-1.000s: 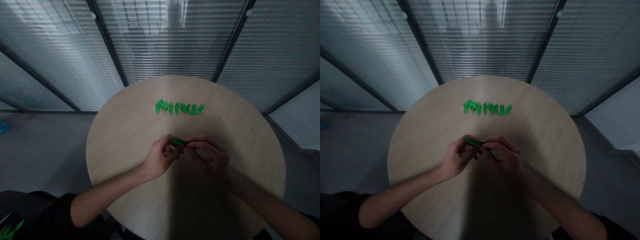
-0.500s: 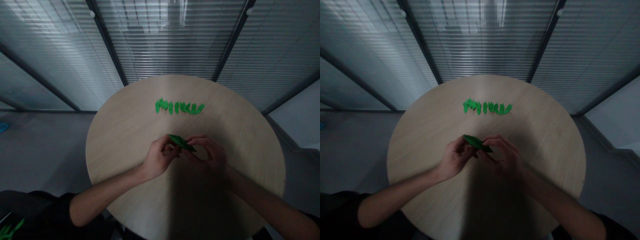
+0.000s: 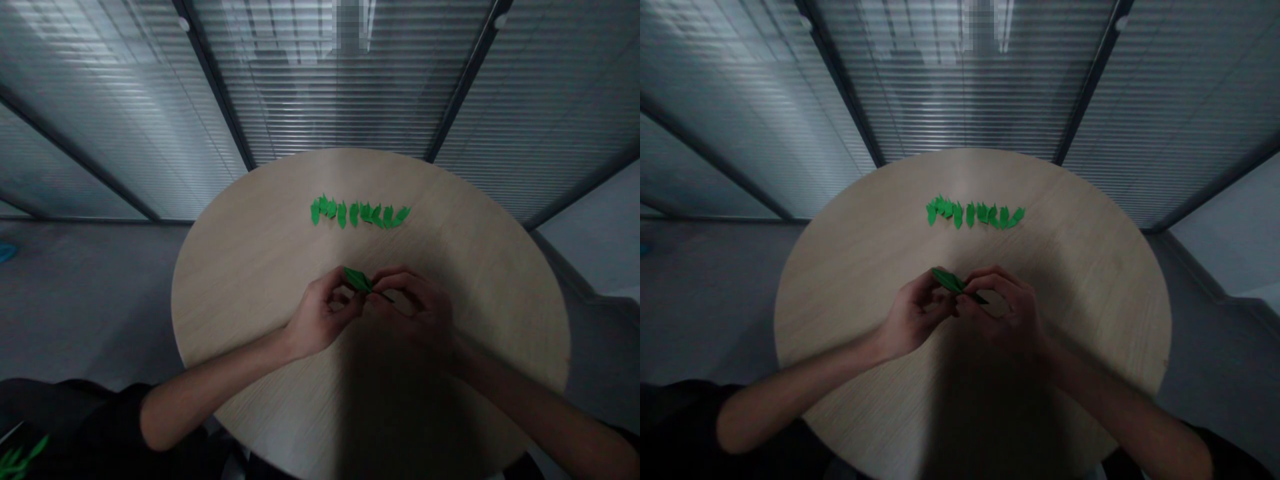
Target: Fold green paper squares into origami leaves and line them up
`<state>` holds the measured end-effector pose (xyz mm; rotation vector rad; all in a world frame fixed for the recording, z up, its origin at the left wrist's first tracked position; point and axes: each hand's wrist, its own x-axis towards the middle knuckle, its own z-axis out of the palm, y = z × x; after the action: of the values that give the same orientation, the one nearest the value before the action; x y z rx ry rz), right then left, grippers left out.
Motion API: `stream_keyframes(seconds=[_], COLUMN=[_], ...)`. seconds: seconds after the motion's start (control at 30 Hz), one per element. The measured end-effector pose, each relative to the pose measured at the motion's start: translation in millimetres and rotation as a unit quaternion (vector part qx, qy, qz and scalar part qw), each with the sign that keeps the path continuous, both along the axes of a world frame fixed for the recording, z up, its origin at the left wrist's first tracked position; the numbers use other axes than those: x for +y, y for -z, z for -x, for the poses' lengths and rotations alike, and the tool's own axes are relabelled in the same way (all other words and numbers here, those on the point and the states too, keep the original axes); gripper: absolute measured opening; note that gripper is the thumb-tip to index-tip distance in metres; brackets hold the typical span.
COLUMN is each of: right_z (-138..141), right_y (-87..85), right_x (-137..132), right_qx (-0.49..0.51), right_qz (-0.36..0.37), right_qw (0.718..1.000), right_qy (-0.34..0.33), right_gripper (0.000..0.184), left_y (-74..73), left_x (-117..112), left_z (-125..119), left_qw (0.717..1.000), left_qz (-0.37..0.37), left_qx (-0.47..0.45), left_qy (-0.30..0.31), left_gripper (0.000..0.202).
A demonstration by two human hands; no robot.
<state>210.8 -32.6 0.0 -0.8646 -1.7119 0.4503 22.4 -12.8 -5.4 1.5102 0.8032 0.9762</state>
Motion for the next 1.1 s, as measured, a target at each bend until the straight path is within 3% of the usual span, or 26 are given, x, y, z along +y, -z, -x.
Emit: stream_keyframes(seconds=[0.33,0.7,0.8,0.9,1.1], right_z=[0,1,2,3,5], right_y=[-2.4,-2.1,-1.2,2.1,7.9], right_x=[-1,-2,-1,0,0], right_qx=[-0.011,0.113,0.114,0.109,0.071], right_qz=[-0.013,0.200,0.208,0.207,0.141], right_qw=[1.000,0.970,0.970,0.971,0.987], right_qy=[0.007,-0.076,-0.059,-0.040,0.010], right_gripper=[0.012,0.006,0.006,0.005,0.006], left_y=[-2.3,-2.5,-0.2,1.3,3.5], left_x=[1,-1,1,2,-1], left_z=[0,-1,0,3,6], left_qw=[1.000,0.993,0.982,0.965,0.957], left_qz=[-0.011,-0.110,-0.167,-0.227,-0.263], left_qx=[-0.024,-0.010,-0.014,0.027,0.087], left_qy=[-0.014,-0.031,-0.089,-0.128,-0.082], left_gripper=[0.009,0.009,0.019,0.016,0.006])
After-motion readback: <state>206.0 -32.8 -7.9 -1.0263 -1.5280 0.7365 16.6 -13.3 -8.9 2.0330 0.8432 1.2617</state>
